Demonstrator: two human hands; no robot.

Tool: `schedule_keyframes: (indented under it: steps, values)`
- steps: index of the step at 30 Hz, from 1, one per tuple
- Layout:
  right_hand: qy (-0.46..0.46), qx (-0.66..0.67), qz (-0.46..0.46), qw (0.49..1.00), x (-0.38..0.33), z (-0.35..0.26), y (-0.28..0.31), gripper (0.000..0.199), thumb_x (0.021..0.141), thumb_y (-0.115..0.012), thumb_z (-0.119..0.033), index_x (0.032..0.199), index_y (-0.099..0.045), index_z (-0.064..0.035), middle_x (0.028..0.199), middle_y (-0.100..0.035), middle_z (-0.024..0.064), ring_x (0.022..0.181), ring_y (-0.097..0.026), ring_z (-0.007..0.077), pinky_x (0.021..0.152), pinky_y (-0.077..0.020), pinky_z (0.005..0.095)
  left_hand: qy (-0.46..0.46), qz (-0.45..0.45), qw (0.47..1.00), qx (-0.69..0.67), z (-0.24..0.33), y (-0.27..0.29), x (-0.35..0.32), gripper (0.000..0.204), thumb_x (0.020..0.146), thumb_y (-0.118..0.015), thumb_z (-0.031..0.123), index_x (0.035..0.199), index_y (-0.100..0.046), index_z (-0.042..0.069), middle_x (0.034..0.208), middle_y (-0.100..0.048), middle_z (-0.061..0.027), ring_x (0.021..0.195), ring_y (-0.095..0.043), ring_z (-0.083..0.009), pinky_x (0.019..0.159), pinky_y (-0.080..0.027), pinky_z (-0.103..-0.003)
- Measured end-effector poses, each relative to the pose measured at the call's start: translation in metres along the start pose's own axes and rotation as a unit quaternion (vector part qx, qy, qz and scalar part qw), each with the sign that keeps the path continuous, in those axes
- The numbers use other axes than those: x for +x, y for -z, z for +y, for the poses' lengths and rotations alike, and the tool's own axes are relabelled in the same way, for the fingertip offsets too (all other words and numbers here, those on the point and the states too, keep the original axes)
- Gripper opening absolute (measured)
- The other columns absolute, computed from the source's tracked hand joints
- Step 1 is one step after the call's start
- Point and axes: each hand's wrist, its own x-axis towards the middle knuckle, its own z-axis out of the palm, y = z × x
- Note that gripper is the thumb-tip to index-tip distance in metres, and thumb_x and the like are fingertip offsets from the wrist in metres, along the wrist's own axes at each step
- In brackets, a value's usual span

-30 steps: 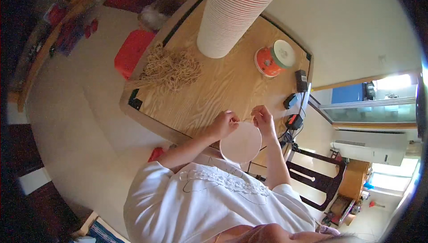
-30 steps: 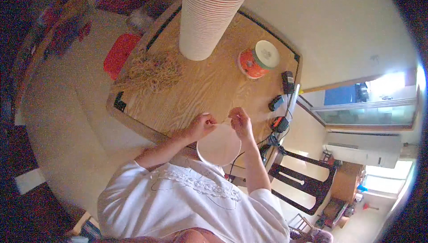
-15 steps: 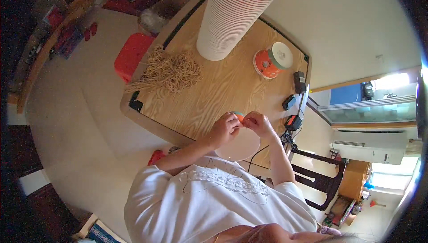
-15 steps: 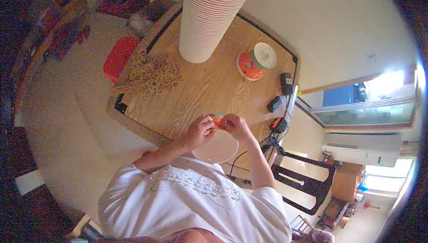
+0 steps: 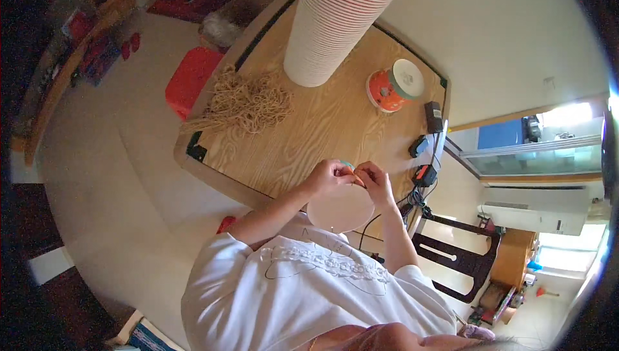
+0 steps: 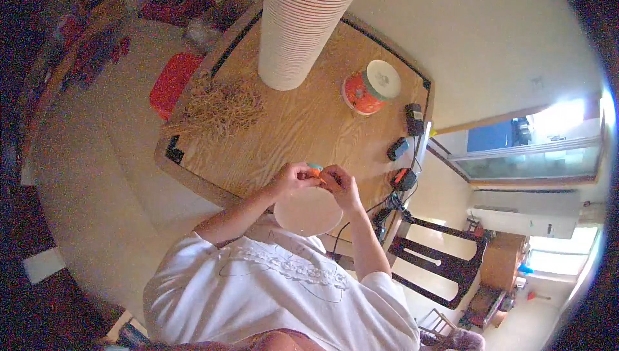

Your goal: Placing rubber bands around the rims of paper cups and stacking them.

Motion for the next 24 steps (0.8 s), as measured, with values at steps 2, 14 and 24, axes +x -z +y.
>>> schedule_keyframes:
  steps: [2,14,24]
  values:
    - [0.007,-0.022,0.000,1.000,0.000,-0.006,0.001,0.010,0.083,-0.054,-0.009,0.090,-0.054,-0.0008,0.078,-0.055,0.0006,0.076,-0.052,0.0085,0.067,-0.0470,0.0222,0.008,-0.020,1.000,-0.011,-0.007,-0.001,0.003,0.018,0.073,-0.068,0.014,0.087,-0.065,0.004,0.074,-0.061,-0.0016,0.068,-0.056,-0.0097,0.061,-0.045,-0.025]
    - [0.071,-0.129,0.107,0.983,0.002,0.017,0.009,0.004,0.079,-0.055,-0.003,0.081,-0.058,0.0000,0.076,-0.060,0.0052,0.070,-0.054,0.0106,0.063,-0.0451,0.0244,-0.001,-0.044,0.998,0.036,0.008,0.002,0.003,0.013,0.074,-0.066,0.016,0.081,-0.066,0.004,0.072,-0.064,-0.0055,0.066,-0.058,-0.0086,0.062,-0.046,-0.025]
    - [0.028,-0.034,0.065,0.997,-0.001,0.005,-0.002,0.006,0.082,-0.055,-0.006,0.082,-0.057,0.0000,0.070,-0.058,0.0003,0.067,-0.052,0.0047,0.060,-0.0427,0.0185,-0.055,0.001,0.993,0.101,-0.002,0.008,-0.001,0.019,0.073,-0.067,0.020,0.081,-0.065,0.002,0.066,-0.059,-0.0065,0.061,-0.055,-0.0141,0.058,-0.043,-0.029]
